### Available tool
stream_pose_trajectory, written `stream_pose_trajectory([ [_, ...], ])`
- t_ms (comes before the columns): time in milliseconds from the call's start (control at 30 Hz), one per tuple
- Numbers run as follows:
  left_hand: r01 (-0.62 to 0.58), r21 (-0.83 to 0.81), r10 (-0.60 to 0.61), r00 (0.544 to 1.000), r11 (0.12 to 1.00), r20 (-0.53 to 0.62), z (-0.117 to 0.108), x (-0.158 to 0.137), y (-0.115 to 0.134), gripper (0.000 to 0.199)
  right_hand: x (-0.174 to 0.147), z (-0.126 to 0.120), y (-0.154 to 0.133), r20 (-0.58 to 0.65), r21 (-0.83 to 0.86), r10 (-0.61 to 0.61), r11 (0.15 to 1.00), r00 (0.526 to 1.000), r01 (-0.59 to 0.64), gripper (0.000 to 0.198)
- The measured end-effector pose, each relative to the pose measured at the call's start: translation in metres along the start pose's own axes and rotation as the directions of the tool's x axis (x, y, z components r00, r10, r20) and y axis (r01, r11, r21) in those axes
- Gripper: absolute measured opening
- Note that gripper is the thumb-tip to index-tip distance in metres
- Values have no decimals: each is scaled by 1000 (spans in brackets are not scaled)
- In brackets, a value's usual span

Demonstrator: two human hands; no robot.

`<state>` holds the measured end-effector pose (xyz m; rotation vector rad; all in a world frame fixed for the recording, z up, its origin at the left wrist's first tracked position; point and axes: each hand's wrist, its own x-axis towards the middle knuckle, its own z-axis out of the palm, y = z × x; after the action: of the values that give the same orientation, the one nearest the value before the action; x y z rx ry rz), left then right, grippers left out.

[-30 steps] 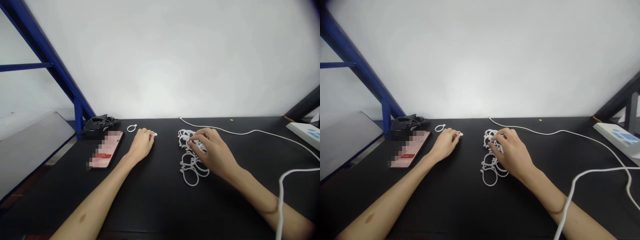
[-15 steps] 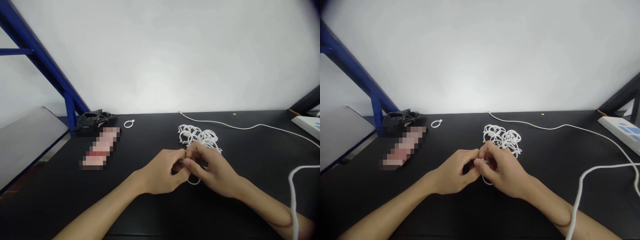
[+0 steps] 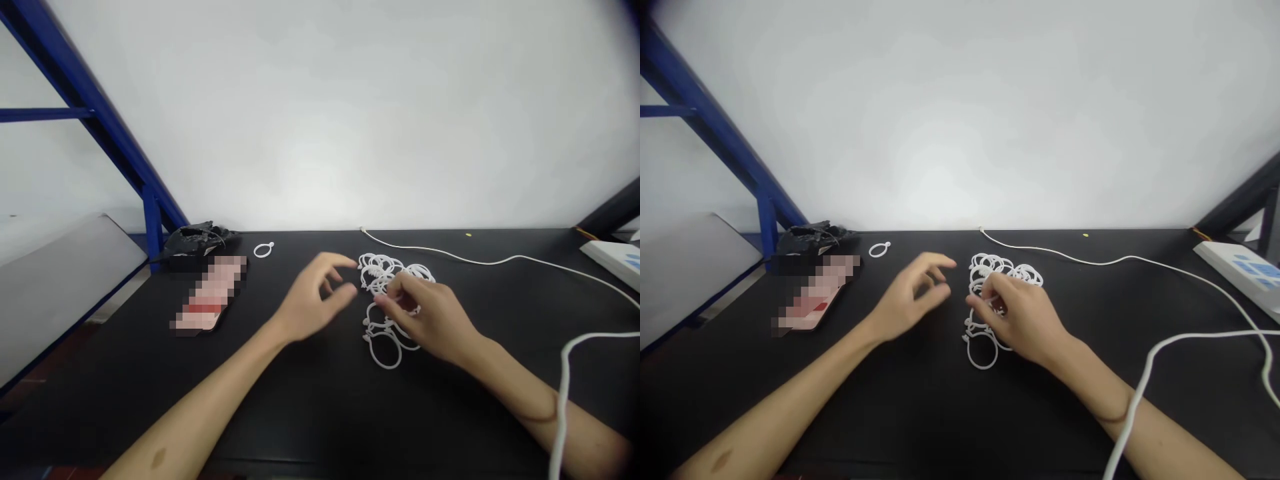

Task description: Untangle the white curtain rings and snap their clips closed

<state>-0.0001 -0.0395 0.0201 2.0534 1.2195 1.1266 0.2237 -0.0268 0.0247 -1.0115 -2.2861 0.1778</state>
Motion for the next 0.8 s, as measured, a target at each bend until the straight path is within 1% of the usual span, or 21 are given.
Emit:
stream_pose_trajectory([
  [33,66,142,-48,991,988,-128,-6,4,-11,29,1,-1,6,-32,-69,22,997,999,-25,30],
  [67,146,317,-73,971,937,-229,-12,6,-22,29,3,-2,11,-50,-129,37,991,998,-43,30],
  [100,229,487,-81,949,843,-306,-18,9,-33,32,4,-3,15,-64,-175,49,983,997,-60,30],
  [133,295,613,-92,936,733,-340,-23,10,-44,36,5,-3,19,-73,-212,59,975,996,-73,30],
  [200,408,737,-150,908,539,-392,-32,10,-60,43,6,-5,22,-84,-261,72,961,994,-92,31],
  [233,425,773,-189,905,471,-382,-34,10,-65,42,6,-6,23,-90,-277,77,956,993,-100,31],
  [267,428,799,-221,903,422,-367,-36,10,-68,41,6,-6,23,-97,-290,80,951,992,-105,32],
  [333,413,827,-259,907,381,-333,-37,9,-67,36,6,-7,23,-115,-304,82,946,990,-113,32],
  [567,364,830,-310,919,423,-245,-36,9,-50,22,6,-8,18,-150,-265,63,959,987,-102,28],
  [600,358,826,-309,921,436,-237,-35,9,-47,21,6,-8,16,-153,-251,55,964,987,-93,27],
  [633,345,811,-297,929,472,-222,-34,8,-42,20,6,-7,14,-153,-233,45,969,987,-81,25],
  [667,322,786,-276,940,528,-199,-31,7,-36,20,5,-6,11,-149,-210,34,975,988,-65,24],
  [700,277,722,-236,958,634,-161,-28,5,-29,18,4,-5,8,-141,-183,22,982,990,-47,21],
  [733,211,614,-178,977,761,-115,-23,4,-20,16,4,-4,6,-129,-150,6,988,992,-26,19],
  [767,142,477,-132,990,867,-55,-18,2,-11,15,3,-3,2,-111,-110,-11,994,994,-2,17],
  [800,110,341,-120,993,934,8,-12,0,-1,13,2,-1,-1,-87,-65,-26,998,996,20,16],
])
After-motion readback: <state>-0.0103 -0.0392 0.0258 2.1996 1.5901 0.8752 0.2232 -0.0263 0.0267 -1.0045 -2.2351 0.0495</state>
